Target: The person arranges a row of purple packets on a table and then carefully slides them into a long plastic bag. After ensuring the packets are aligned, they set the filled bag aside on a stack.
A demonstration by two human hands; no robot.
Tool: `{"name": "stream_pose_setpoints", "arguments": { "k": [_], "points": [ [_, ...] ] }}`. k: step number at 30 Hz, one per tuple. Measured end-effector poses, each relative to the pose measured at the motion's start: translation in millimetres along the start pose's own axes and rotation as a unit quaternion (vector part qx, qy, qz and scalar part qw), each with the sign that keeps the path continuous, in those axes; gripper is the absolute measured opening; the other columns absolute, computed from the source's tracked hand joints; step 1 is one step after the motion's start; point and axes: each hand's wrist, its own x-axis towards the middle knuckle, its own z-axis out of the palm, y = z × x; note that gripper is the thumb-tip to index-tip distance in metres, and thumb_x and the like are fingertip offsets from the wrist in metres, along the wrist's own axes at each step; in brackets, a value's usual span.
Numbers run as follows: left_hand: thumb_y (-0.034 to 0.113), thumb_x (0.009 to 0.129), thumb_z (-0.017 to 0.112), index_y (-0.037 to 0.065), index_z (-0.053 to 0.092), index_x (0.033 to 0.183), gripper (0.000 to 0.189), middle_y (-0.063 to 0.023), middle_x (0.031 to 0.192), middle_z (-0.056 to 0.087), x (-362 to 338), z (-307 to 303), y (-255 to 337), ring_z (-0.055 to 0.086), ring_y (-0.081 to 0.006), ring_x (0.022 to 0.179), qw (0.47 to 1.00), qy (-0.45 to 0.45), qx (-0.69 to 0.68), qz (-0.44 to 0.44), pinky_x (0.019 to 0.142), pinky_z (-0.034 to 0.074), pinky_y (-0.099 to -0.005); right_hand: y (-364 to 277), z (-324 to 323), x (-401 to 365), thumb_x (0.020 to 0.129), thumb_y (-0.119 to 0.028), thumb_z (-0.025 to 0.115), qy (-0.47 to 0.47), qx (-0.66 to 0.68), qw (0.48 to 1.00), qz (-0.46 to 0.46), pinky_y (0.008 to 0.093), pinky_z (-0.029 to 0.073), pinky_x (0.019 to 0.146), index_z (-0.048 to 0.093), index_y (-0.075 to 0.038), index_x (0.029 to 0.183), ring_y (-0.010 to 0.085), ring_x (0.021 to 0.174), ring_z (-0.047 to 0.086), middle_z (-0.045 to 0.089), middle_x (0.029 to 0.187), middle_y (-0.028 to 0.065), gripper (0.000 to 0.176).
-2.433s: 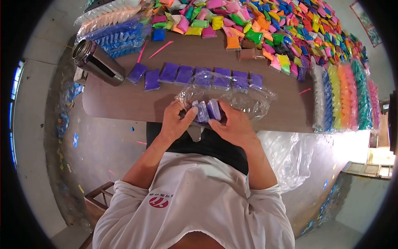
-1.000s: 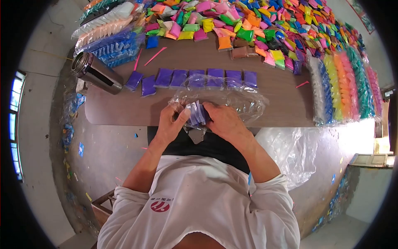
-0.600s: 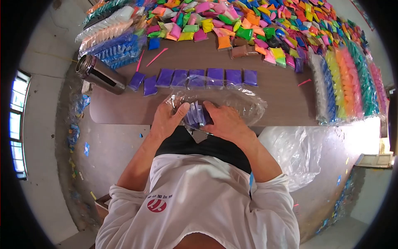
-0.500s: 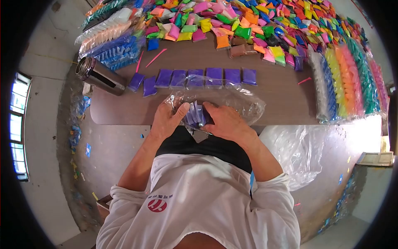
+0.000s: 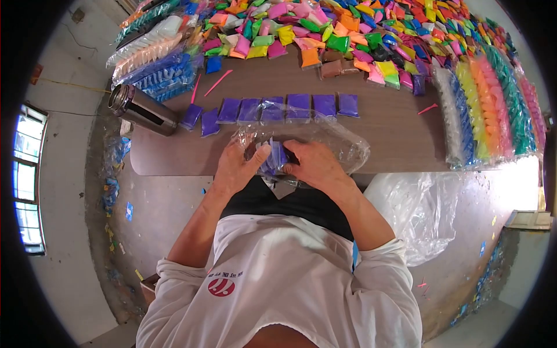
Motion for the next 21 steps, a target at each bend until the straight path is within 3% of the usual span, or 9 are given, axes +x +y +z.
{"name": "stream_pose_setpoints", "arguments": {
  "k": [5,10,13,16,18,20,21],
  "points": [
    [0.048,0.087,0.069,-0.003,0.064,0.107,0.055,-0.0216,0.094,0.067,2,10,10,0.063,-0.0397,0.091,0.995,0.017,0.094,0.044,0.085,0.048,-0.0470,4,12,-1,0.074,-0.022,0.080,0.028,-0.050,0.998,-0.023,0.0473,0.053,0.072,0.065,-0.005,0.107,0.0385,0.082,0.068,0.070,0.083,0.0165,0.040],
    [0.048,0.084,0.071,-0.003,0.065,0.107,0.056,-0.0209,0.097,0.068,-1,18,-1,0.063,-0.0400,0.092,0.995,0.044,0.090,0.027,0.089,0.046,-0.0487,2,8,-6,0.074,-0.024,0.081,0.024,-0.055,0.998,-0.005,0.0470,0.054,0.071,0.063,-0.005,0.107,0.0382,0.083,0.068,0.071,0.085,0.0147,0.042],
    [0.048,0.083,0.072,-0.003,0.065,0.107,0.057,-0.0207,0.095,0.069,-4,18,3,0.063,-0.0397,0.092,0.995,0.044,0.088,-0.005,0.094,0.044,-0.0483,-11,-24,-24,0.077,-0.026,0.080,-0.013,-0.014,1.000,-0.003,0.0414,0.054,0.068,0.066,-0.003,0.105,0.0325,0.075,0.069,0.072,0.084,0.0123,0.039],
    [0.047,0.083,0.071,-0.003,0.066,0.109,0.056,-0.0203,0.094,0.069,-5,19,3,0.064,-0.0392,0.094,0.994,0.052,0.091,-0.008,0.100,0.042,-0.0480,-21,-69,-51,0.081,-0.021,0.079,0.048,0.153,0.986,-0.041,0.0348,0.053,0.065,0.069,-0.001,0.102,0.0218,0.067,0.067,0.071,0.079,0.0089,0.030],
    [0.046,0.083,0.071,-0.003,0.066,0.109,0.056,-0.0203,0.094,0.070,-4,19,4,0.064,-0.0388,0.095,0.995,0.052,0.090,-0.006,0.104,0.039,-0.0481,-8,-91,-57,0.082,-0.013,0.078,0.208,0.113,0.969,-0.072,0.0307,0.052,0.064,0.072,-0.002,0.101,0.0140,0.063,0.064,0.070,0.076,0.0056,0.023],
    [0.045,0.082,0.071,-0.003,0.066,0.108,0.055,-0.0203,0.094,0.070,-4,17,9,0.065,-0.0387,0.096,0.996,0.043,0.083,-0.014,0.108,0.037,-0.0485,2,-122,-44,0.083,-0.019,0.077,0.290,-0.028,0.955,0.063,0.0331,0.055,0.066,0.070,-0.004,0.106,0.0250,0.073,0.071,0.072,0.080,0.0109,0.029],
    [0.045,0.082,0.071,-0.003,0.066,0.108,0.055,-0.0205,0.095,0.070,-4,16,9,0.065,-0.0387,0.097,0.995,0.032,0.093,-0.019,0.108,0.037,-0.0490,20,-128,-32,0.082,-0.019,0.077,0.289,-0.008,0.956,0.044,0.0347,0.054,0.073,0.068,-0.004,0.111,0.0259,0.083,0.071,0.072,0.092,0.0118,0.033]
  ]
}}
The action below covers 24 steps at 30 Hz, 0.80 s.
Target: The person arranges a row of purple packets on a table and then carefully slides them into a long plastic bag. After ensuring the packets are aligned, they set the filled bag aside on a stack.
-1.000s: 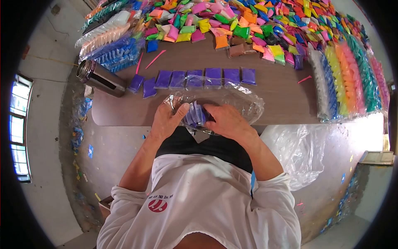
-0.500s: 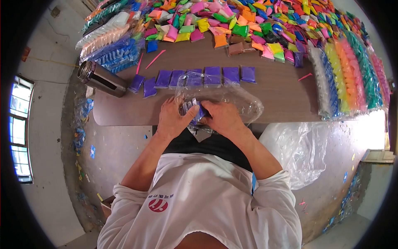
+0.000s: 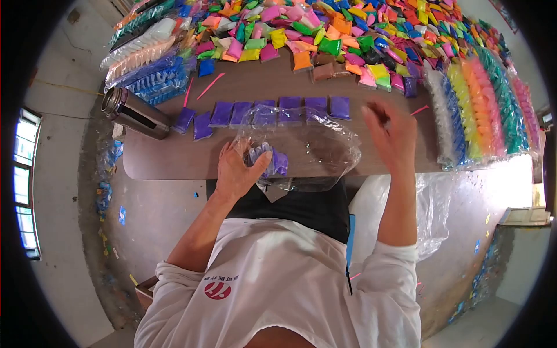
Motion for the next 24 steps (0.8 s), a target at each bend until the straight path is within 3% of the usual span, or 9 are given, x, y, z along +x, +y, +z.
{"name": "stream_pose_setpoints", "arguments": {
  "k": [1,4,7,10,13,16,20,23,24],
  "points": [
    [0.045,0.082,0.071,-0.003,0.066,0.108,0.054,-0.0206,0.095,0.070,0,-1,-1,0.065,-0.0388,0.097,1.000,-0.011,0.010,-0.004,0.109,0.036,-0.0494,23,9,13,0.082,-0.018,0.077,-0.002,0.024,1.000,-0.013,0.0363,0.054,0.080,0.066,-0.004,0.116,0.0269,0.093,0.070,0.072,0.103,0.0127,0.038],
    [0.044,0.083,0.070,-0.003,0.066,0.107,0.053,-0.0208,0.094,0.070,-1,1,-7,0.065,-0.0391,0.097,1.000,-0.004,-0.003,0.000,0.110,0.035,-0.0503,93,45,39,0.078,-0.018,0.079,-0.084,-0.110,0.972,-0.190,0.0413,0.049,0.094,0.062,-0.007,0.123,0.0292,0.111,0.063,0.064,0.125,0.0139,0.049],
    [0.045,0.083,0.070,-0.003,0.066,0.107,0.053,-0.0210,0.095,0.070,-4,2,-7,0.065,-0.0390,0.098,1.000,0.012,-0.016,0.003,0.110,0.034,-0.0505,108,66,40,0.074,-0.019,0.081,-0.189,-0.130,0.964,-0.136,0.0446,0.045,0.100,0.062,-0.007,0.119,0.0320,0.118,0.058,0.060,0.131,0.0128,0.050],
    [0.046,0.083,0.070,-0.003,0.066,0.107,0.055,-0.0210,0.096,0.070,-4,5,-9,0.064,-0.0389,0.098,0.999,0.037,-0.020,0.021,0.111,0.034,-0.0507,113,65,49,0.072,-0.018,0.083,-0.238,-0.084,0.964,-0.084,0.0410,0.048,0.094,0.062,-0.006,0.114,0.0317,0.109,0.061,0.064,0.121,0.0122,0.049],
    [0.047,0.083,0.070,-0.003,0.065,0.109,0.057,-0.0203,0.097,0.070,-6,6,-13,0.064,-0.0388,0.099,0.999,0.043,-0.020,0.022,0.111,0.033,-0.0510,104,66,55,0.070,-0.014,0.086,-0.260,-0.031,0.965,0.032,0.0346,0.050,0.091,0.062,-0.007,0.112,0.0213,0.105,0.062,0.064,0.121,0.0097,0.049],
    [0.047,0.083,0.070,-0.003,0.064,0.111,0.057,-0.0198,0.097,0.069,-7,4,-8,0.064,-0.0386,0.100,0.999,0.034,-0.012,0.008,0.111,0.033,-0.0511,81,72,52,0.069,-0.013,0.084,-0.169,0.089,0.981,-0.023,0.0374,0.051,0.084,0.061,-0.005,0.108,0.0297,0.092,0.063,0.065,0.100,0.0125,0.046],
    [0.032,0.081,0.074,-0.005,0.065,0.110,0.048,-0.0213,0.111,0.066,-8,7,-12,0.060,-0.0375,0.109,0.998,0.055,0.019,0.034,0.099,0.044,-0.0423,71,96,54,0.069,-0.011,0.082,-0.280,0.035,0.958,-0.050,0.0397,0.050,0.088,0.061,-0.009,0.108,0.0305,0.100,0.063,0.065,0.105,0.0127,0.045],
    [0.037,0.082,0.072,-0.004,0.063,0.116,0.054,-0.0210,0.107,0.067,-9,9,-12,0.061,-0.0388,0.106,0.999,0.038,-0.001,0.009,0.111,0.034,-0.0510,88,107,58,0.068,-0.012,0.084,-0.268,-0.044,0.955,-0.122,0.0354,0.051,0.088,0.060,-0.008,0.111,0.0260,0.101,0.064,0.065,0.110,0.0095,0.049],
    [0.034,0.082,0.071,-0.004,0.063,0.116,0.052,-0.0214,0.109,0.066,-10,13,-15,0.060,-0.0397,0.108,0.999,0.050,0.007,0.016,0.111,0.035,-0.0501,90,109,57,0.069,-0.013,0.083,-0.241,-0.049,0.959,-0.137,0.0349,0.052,0.086,0.060,-0.008,0.110,0.0252,0.097,0.064,0.064,0.106,0.0096,0.047]
  ]
}}
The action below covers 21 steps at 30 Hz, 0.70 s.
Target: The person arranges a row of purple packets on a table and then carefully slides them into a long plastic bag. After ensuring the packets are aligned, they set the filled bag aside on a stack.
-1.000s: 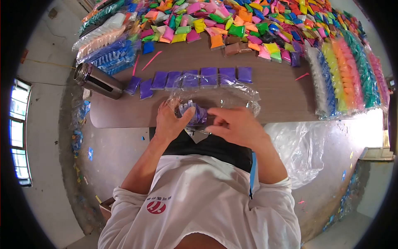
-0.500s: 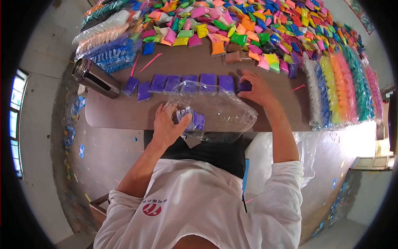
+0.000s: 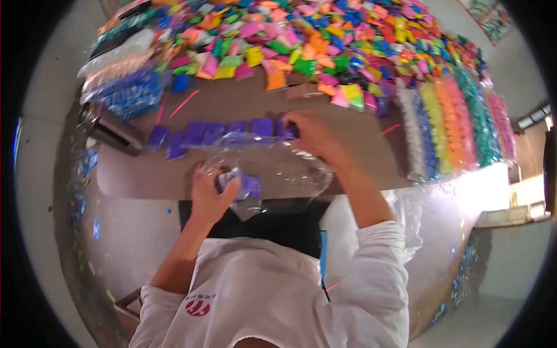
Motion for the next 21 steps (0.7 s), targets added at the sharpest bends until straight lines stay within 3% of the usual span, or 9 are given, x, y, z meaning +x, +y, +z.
{"name": "stream_pose_setpoints", "arguments": {
  "k": [4,7,8,10,12,14,17,19,21],
  "points": [
    [0.026,0.083,0.070,-0.004,0.063,0.115,0.045,-0.0228,0.113,0.064,-3,3,-7,0.056,-0.0413,0.113,1.000,-0.003,0.002,-0.020,0.108,0.037,-0.0476,-5,-30,-19,0.072,-0.014,0.083,0.082,0.133,0.981,0.111,0.0320,0.052,0.080,0.060,-0.008,0.106,0.0177,0.089,0.062,0.063,0.096,0.0052,0.042],
    [0.023,0.088,0.068,-0.006,0.063,0.117,0.041,-0.0166,0.104,0.065,-5,5,-17,0.060,-0.0284,0.100,1.000,-0.004,0.011,-0.005,0.093,0.045,-0.0371,-35,-65,-62,0.072,-0.016,0.084,0.215,0.414,0.868,0.172,0.0289,0.050,0.078,0.060,-0.010,0.104,0.0112,0.087,0.059,0.061,0.094,0.0000,0.041],
    [0.024,0.088,0.068,-0.005,0.063,0.117,0.041,-0.0178,0.108,0.064,-6,6,-15,0.059,-0.0307,0.104,0.999,-0.011,-0.025,-0.016,0.096,0.043,-0.0391,-55,-78,-81,0.070,-0.016,0.086,0.246,0.458,0.834,0.184,0.0276,0.049,0.079,0.059,-0.011,0.104,0.0102,0.090,0.058,0.059,0.097,-0.0017,0.044],
    [0.025,0.087,0.068,-0.004,0.063,0.117,0.042,-0.0202,0.115,0.063,-4,6,-14,0.056,-0.0353,0.111,0.995,-0.017,-0.087,-0.042,0.102,0.040,-0.0431,-73,-81,-118,0.070,-0.015,0.088,0.243,0.470,0.846,0.059,0.0303,0.050,0.083,0.057,-0.008,0.105,0.0137,0.093,0.061,0.061,0.098,0.0018,0.047],
    [0.026,0.089,0.067,-0.004,0.062,0.118,0.042,-0.0192,0.114,0.062,-5,11,-16,0.056,-0.0340,0.110,0.994,0.003,-0.111,-0.018,0.101,0.040,-0.0423,-116,-79,-146,0.065,-0.012,0.091,0.125,0.579,0.806,-0.008,0.0354,0.051,0.089,0.057,-0.005,0.106,0.0190,0.101,0.064,0.064,0.101,0.0070,0.054],
    [0.028,0.091,0.066,-0.004,0.062,0.118,0.043,-0.0188,0.111,0.062,-4,13,-24,0.057,-0.0329,0.107,0.995,0.013,-0.096,0.014,0.098,0.041,-0.0428,-145,-54,-155,0.066,-0.009,0.092,0.011,0.660,0.751,0.025,0.0372,0.046,0.102,0.057,-0.003,0.112,0.0227,0.117,0.060,0.063,0.114,0.0120,0.058],
    [0.029,0.091,0.066,-0.005,0.062,0.118,0.043,-0.0199,0.110,0.062,-5,14,-26,0.057,-0.0328,0.106,0.995,0.007,-0.099,-0.008,0.096,0.043,-0.0430,-155,-11,-133,0.075,-0.007,0.080,0.005,0.497,0.866,0.043,0.0309,0.047,0.087,0.055,-0.005,0.106,0.0125,0.099,0.055,0.058,0.105,0.0028,0.040],
    [0.028,0.090,0.066,-0.005,0.063,0.117,0.042,-0.0210,0.110,0.062,-3,17,-26,0.058,-0.0328,0.106,0.994,0.013,-0.110,0.018,0.095,0.044,-0.0427,-167,4,-115,0.075,-0.009,0.079,0.015,0.591,0.782,0.196,0.0298,0.048,0.077,0.053,-0.007,0.101,0.0105,0.089,0.054,0.057,0.094,0.0009,0.036],
    [0.027,0.090,0.067,-0.004,0.063,0.117,0.041,-0.0206,0.110,0.063,-5,12,-25,0.058,-0.0330,0.105,0.995,0.009,-0.098,0.022,0.095,0.044,-0.0426,-144,41,-95,0.075,-0.011,0.078,0.167,0.407,0.883,0.165,0.0299,0.048,0.071,0.054,-0.007,0.097,0.0099,0.080,0.053,0.058,0.088,0.0011,0.033]
  ]
}}
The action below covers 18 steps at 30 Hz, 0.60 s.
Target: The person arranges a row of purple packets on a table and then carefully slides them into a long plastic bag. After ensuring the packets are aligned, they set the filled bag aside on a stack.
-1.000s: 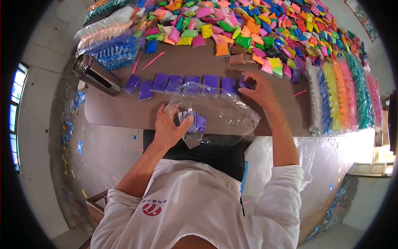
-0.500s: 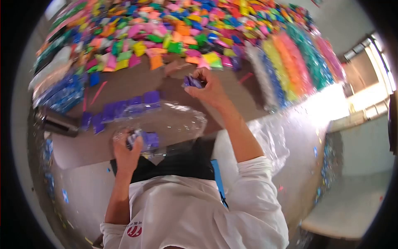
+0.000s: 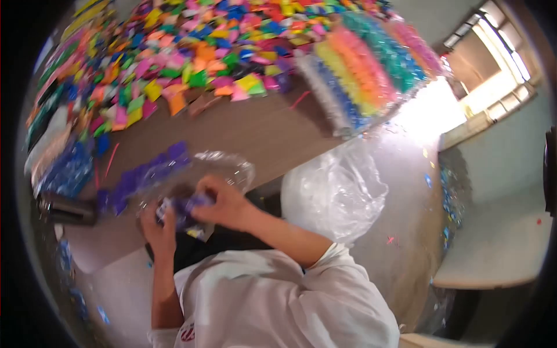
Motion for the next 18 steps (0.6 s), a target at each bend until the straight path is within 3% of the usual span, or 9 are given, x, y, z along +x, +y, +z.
{"name": "stream_pose_setpoints", "arguments": {
  "k": [4,6,9,11,12,14,16,18],
  "points": [
    [0.027,0.085,0.068,-0.002,0.067,0.109,0.038,-0.0208,0.101,0.065,0,-1,23,0.060,-0.0388,0.099,0.996,0.049,0.074,0.028,0.096,0.043,-0.0463,28,12,19,0.078,-0.016,0.076,0.041,-0.072,0.993,0.089,0.0302,0.050,0.068,0.059,-0.006,0.101,0.0111,0.078,0.058,0.064,0.090,0.0034,0.030],
    [0.029,0.083,0.069,-0.001,0.066,0.108,0.040,-0.0210,0.098,0.066,4,-4,24,0.060,-0.0396,0.100,0.997,0.047,0.064,0.022,0.102,0.040,-0.0474,6,15,20,0.078,-0.026,0.075,-0.001,-0.164,0.981,0.101,0.0347,0.053,0.073,0.059,-0.002,0.102,0.0180,0.078,0.064,0.067,0.088,0.0119,0.038],
    [0.032,0.082,0.070,-0.001,0.065,0.111,0.044,-0.0201,0.099,0.067,6,-6,23,0.061,-0.0386,0.101,0.999,0.021,0.046,-0.011,0.109,0.036,-0.0478,-1,14,22,0.082,-0.029,0.074,-0.016,-0.102,0.986,0.128,0.0352,0.053,0.072,0.061,-0.002,0.108,0.0198,0.077,0.066,0.069,0.089,0.0129,0.039],
    [0.034,0.081,0.070,0.000,0.065,0.114,0.048,-0.0191,0.102,0.068,5,-5,25,0.062,-0.0380,0.103,0.999,0.023,0.041,-0.010,0.113,0.031,-0.0489,8,17,23,0.085,-0.028,0.075,0.001,-0.135,0.989,0.067,0.0313,0.050,0.067,0.064,-0.003,0.113,0.0148,0.073,0.062,0.068,0.086,0.0086,0.040],
    [0.030,0.082,0.071,-0.001,0.065,0.112,0.044,-0.0193,0.103,0.067,6,-5,25,0.061,-0.0379,0.102,0.999,0.026,0.044,0.004,0.106,0.035,-0.0472,6,18,26,0.086,-0.028,0.075,0.011,-0.153,0.988,0.035,0.0294,0.049,0.064,0.065,-0.003,0.115,0.0122,0.071,0.059,0.068,0.085,0.0064,0.040],
    [0.024,0.083,0.071,-0.001,0.065,0.107,0.036,-0.0198,0.105,0.066,6,-7,26,0.059,-0.0376,0.102,0.998,0.031,0.047,0.031,0.092,0.044,-0.0439,-4,14,28,0.087,-0.035,0.073,-0.034,-0.241,0.966,0.088,0.0360,0.051,0.066,0.069,-0.004,0.108,0.0233,0.070,0.065,0.071,0.088,0.0120,0.038],
    [0.025,0.082,0.071,-0.001,0.065,0.106,0.036,-0.0200,0.106,0.066,7,-8,30,0.059,-0.0387,0.104,0.998,0.022,0.051,0.006,0.095,0.043,-0.0442,-10,12,34,0.087,-0.039,0.070,-0.076,-0.329,0.936,0.099,0.0437,0.053,0.071,0.070,-0.003,0.097,0.0343,0.071,0.067,0.071,0.092,0.0176,0.037],
    [0.027,0.082,0.072,-0.001,0.065,0.105,0.037,-0.0204,0.107,0.066,3,-9,31,0.059,-0.0399,0.106,0.997,0.026,0.067,0.001,0.099,0.042,-0.0456,-6,19,33,0.087,-0.040,0.069,-0.069,-0.411,0.906,0.071,0.0460,0.053,0.073,0.071,-0.004,0.094,0.0376,0.075,0.066,0.071,0.093,0.0182,0.036]
  ]
}}
